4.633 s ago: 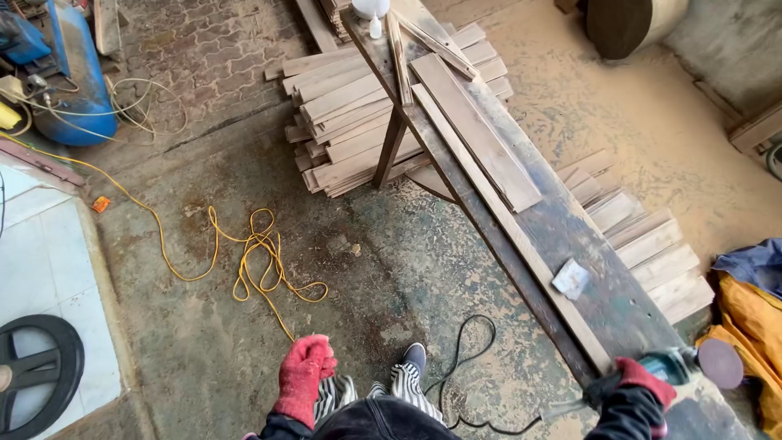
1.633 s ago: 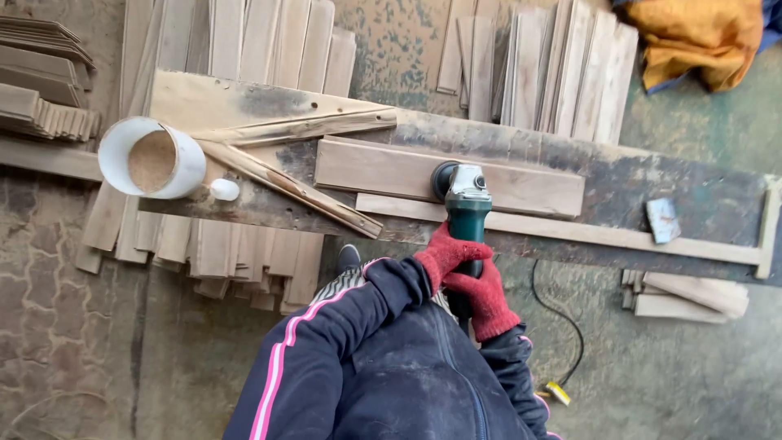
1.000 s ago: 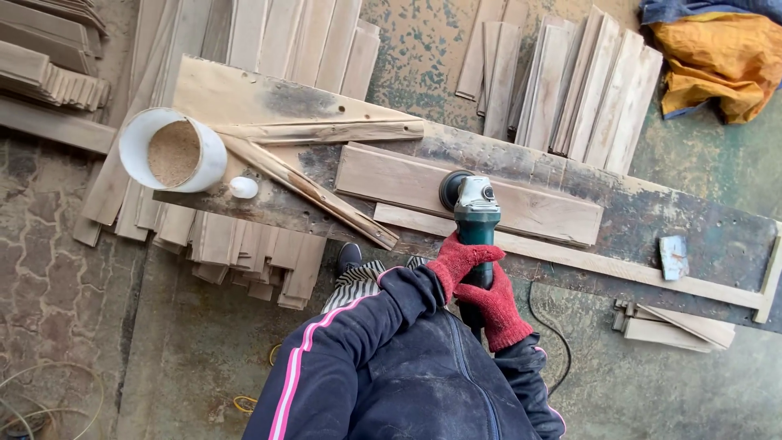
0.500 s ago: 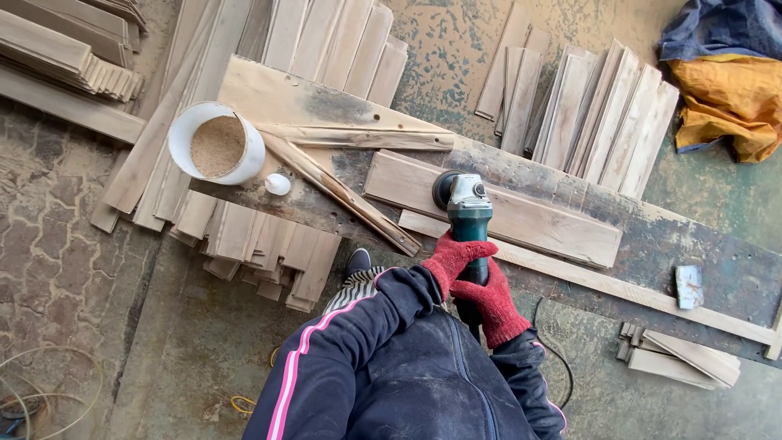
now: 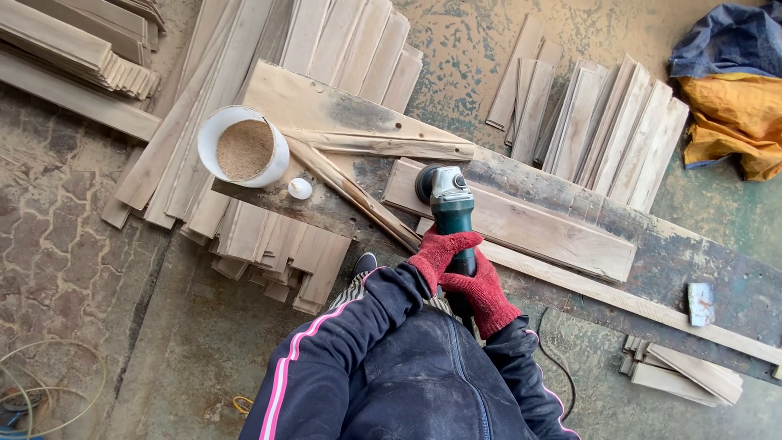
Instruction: Sanding wooden planks using an angle grinder with a sanding disc attachment.
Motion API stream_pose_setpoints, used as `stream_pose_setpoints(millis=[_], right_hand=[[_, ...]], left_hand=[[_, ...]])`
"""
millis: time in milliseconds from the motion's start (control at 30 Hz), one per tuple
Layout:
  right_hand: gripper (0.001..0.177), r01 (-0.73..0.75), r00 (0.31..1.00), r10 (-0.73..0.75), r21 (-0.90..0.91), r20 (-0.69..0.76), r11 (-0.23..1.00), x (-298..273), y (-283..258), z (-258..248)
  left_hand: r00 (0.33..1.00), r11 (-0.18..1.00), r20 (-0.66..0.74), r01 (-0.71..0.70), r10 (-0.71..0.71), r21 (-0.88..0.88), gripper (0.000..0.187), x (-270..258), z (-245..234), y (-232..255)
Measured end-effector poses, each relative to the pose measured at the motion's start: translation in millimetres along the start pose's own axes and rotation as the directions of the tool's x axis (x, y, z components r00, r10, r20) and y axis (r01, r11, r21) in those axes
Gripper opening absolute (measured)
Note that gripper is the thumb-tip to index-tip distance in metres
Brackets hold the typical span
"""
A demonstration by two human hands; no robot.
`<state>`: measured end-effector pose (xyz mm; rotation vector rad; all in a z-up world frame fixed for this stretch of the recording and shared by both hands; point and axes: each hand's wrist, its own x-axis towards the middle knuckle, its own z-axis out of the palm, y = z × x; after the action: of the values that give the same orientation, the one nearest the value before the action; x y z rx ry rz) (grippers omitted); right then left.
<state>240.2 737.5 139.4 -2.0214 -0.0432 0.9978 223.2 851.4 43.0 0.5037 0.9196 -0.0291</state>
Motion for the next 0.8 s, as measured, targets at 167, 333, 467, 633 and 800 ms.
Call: stream_pose_setpoints(millis=[167, 333, 467, 633, 800], right_hand=[[0.067, 0.024, 0.998, -0.017, -0.129, 0.053, 0.991, -5.0, -23.9, 15.3], [0.067, 0.031, 0.995, -0.017, -0.146, 0.093, 0.989, 6.3, -23.5, 28.8], [0.067, 0.034, 0.994, -0.018, -0.151, 0.110, 0.988, 5.9, -33.9, 32.0], [0.069, 0.027, 0.994, -0.010, -0.156, 0.110, 0.987, 10.1, -23.7, 24.6], [0.066, 0.030, 0.994, -0.016, -0.132, 0.103, 0.991, 7.1, -11.9, 5.5]], left_hand=[[0.997, 0.999, -0.065, 0.036, -0.034, 0.033, 0.061, 3.1, -13.3, 20.2], [0.995, 0.999, -0.100, -0.023, 0.027, 0.035, 0.064, 23.1, -36.9, 11.3], [0.990, 0.993, -0.118, -0.059, 0.071, 0.098, 0.076, 26.5, -38.2, 14.0], [0.989, 0.996, -0.134, -0.050, 0.060, 0.072, 0.076, 32.7, -39.0, 4.4], [0.996, 0.997, -0.086, -0.003, 0.009, 0.073, 0.069, 35.1, -24.2, -8.6]])
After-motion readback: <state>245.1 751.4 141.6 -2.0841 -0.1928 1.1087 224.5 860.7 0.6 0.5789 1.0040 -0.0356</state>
